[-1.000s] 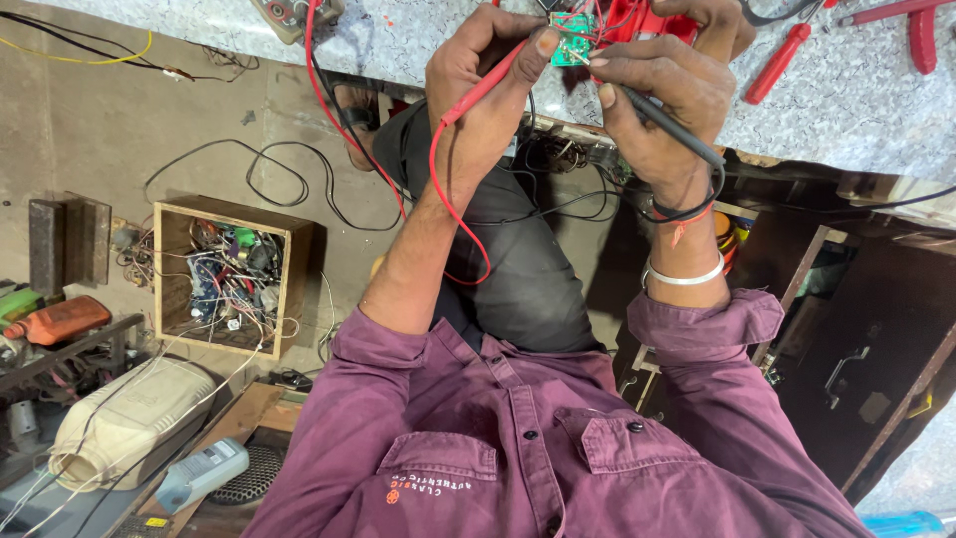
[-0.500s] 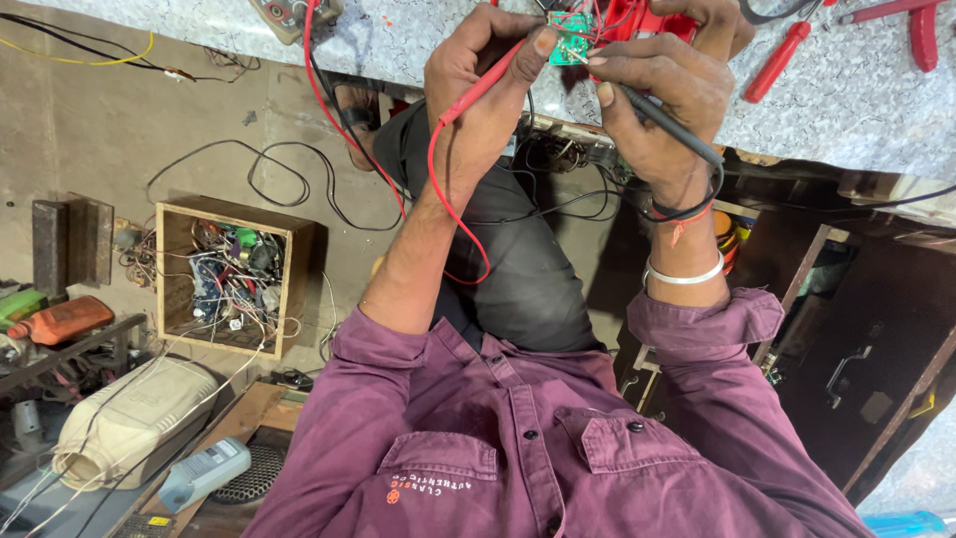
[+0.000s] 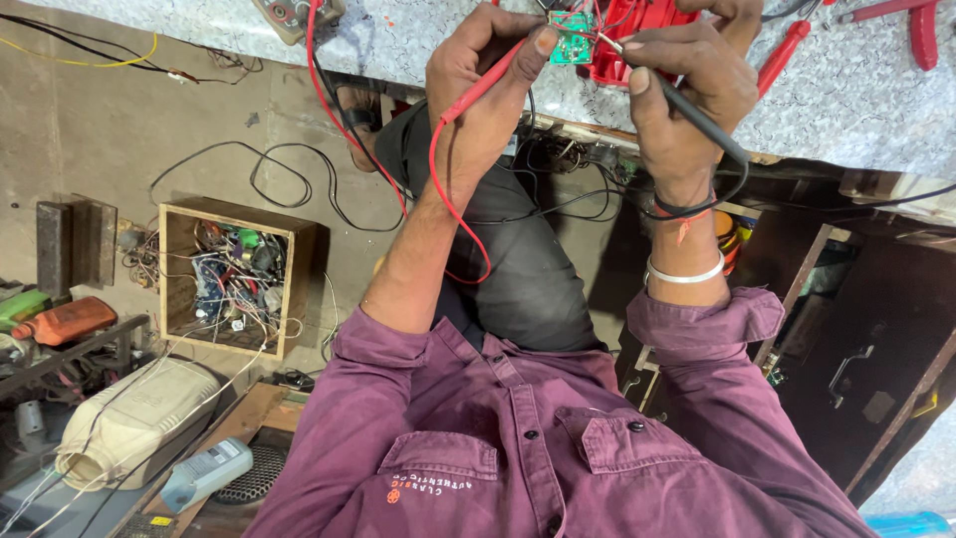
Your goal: The person holds a small green circuit board, uses a soldering iron to reflow solder on several points, then uses a multimeter with red and black probes to test continuity on the board. The person repeats soldering and testing steps on different areas of the same board.
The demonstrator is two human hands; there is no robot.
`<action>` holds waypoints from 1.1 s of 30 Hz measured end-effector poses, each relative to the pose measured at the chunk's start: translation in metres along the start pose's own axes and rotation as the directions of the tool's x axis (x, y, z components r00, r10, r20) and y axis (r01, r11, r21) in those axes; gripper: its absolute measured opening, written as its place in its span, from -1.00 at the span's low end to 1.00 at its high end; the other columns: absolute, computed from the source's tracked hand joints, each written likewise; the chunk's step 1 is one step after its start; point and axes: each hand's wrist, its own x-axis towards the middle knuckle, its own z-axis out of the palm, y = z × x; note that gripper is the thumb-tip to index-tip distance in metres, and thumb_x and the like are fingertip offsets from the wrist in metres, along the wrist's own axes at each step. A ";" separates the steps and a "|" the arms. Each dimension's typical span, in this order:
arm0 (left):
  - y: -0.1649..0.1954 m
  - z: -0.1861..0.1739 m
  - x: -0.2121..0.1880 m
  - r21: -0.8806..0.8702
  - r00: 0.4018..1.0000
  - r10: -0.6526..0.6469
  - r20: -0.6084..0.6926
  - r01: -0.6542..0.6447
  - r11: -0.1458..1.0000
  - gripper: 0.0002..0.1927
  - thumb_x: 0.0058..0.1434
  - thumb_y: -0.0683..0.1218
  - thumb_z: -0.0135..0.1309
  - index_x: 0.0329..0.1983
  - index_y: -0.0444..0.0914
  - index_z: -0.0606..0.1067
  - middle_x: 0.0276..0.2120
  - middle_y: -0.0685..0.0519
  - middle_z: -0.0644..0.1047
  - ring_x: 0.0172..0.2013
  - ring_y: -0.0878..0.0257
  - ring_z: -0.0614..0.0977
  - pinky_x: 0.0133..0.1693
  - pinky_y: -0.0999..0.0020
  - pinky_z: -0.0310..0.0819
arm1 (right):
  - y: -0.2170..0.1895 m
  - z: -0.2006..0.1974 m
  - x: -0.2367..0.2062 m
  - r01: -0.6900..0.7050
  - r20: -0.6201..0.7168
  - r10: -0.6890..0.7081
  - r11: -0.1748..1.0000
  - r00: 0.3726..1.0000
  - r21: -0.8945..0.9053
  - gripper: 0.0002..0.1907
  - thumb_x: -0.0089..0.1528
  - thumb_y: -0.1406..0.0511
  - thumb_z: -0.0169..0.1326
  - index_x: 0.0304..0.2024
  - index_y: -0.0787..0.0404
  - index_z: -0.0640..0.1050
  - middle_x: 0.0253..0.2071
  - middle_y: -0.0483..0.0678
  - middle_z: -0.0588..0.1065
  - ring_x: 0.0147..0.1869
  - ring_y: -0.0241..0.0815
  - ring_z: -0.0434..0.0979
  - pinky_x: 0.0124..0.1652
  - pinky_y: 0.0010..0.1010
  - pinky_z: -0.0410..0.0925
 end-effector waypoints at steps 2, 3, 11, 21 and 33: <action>-0.001 0.000 0.000 -0.006 1.000 -0.014 -0.003 0.014 1.000 -0.72 0.34 -0.01 0.30 -0.14 -0.33 0.59 -0.38 0.16 0.60 -0.34 0.49 0.53 -0.28 0.55 0.41 | 0.002 0.000 -0.001 0.019 0.022 -0.018 1.000 1.000 -0.023 -0.81 0.41 0.25 0.26 -0.17 0.27 0.66 -0.18 0.03 0.66 -0.10 -0.11 0.60 0.11 -0.29 0.29; -0.001 0.001 0.000 -0.010 1.000 -0.021 -0.005 0.021 1.000 -0.72 0.34 -0.01 0.30 -0.14 -0.33 0.59 -0.38 0.16 0.60 -0.34 0.49 0.52 -0.28 0.54 0.41 | 0.002 0.000 -0.001 0.034 0.042 -0.032 0.998 0.999 -0.049 -0.83 0.39 0.27 0.26 -0.19 0.28 0.67 -0.19 0.03 0.67 -0.13 -0.11 0.59 0.08 -0.29 0.28; 0.001 -0.002 -0.001 -0.016 1.000 -0.001 0.001 0.001 1.000 -0.72 0.35 -0.01 0.29 -0.14 -0.34 0.59 -0.36 0.15 0.60 -0.32 0.48 0.53 -0.26 0.54 0.43 | -0.003 -0.001 0.000 0.020 0.183 -0.027 0.999 0.983 0.043 -0.91 0.41 0.38 0.26 -0.07 0.30 0.66 -0.09 0.07 0.64 -0.15 -0.12 0.66 -0.11 -0.43 0.42; 0.001 -0.004 -0.001 -0.019 1.000 -0.007 0.011 0.008 1.000 -0.72 0.35 -0.01 0.29 -0.12 -0.34 0.58 -0.36 0.15 0.60 -0.31 0.49 0.53 -0.25 0.54 0.44 | -0.007 0.000 0.001 0.014 0.194 -0.021 0.999 0.981 0.035 -0.91 0.40 0.40 0.26 -0.05 0.29 0.66 -0.08 0.07 0.64 -0.13 -0.12 0.66 -0.14 -0.43 0.44; 0.003 -0.004 0.000 -0.025 1.000 0.028 0.010 -0.028 0.999 -0.73 0.36 -0.01 0.29 -0.13 -0.33 0.58 -0.33 0.14 0.62 -0.29 0.47 0.56 -0.22 0.53 0.46 | -0.008 0.001 0.002 0.020 0.188 -0.026 0.999 0.982 0.032 -0.91 0.41 0.40 0.27 -0.06 0.29 0.66 -0.08 0.06 0.64 -0.14 -0.13 0.65 -0.14 -0.43 0.43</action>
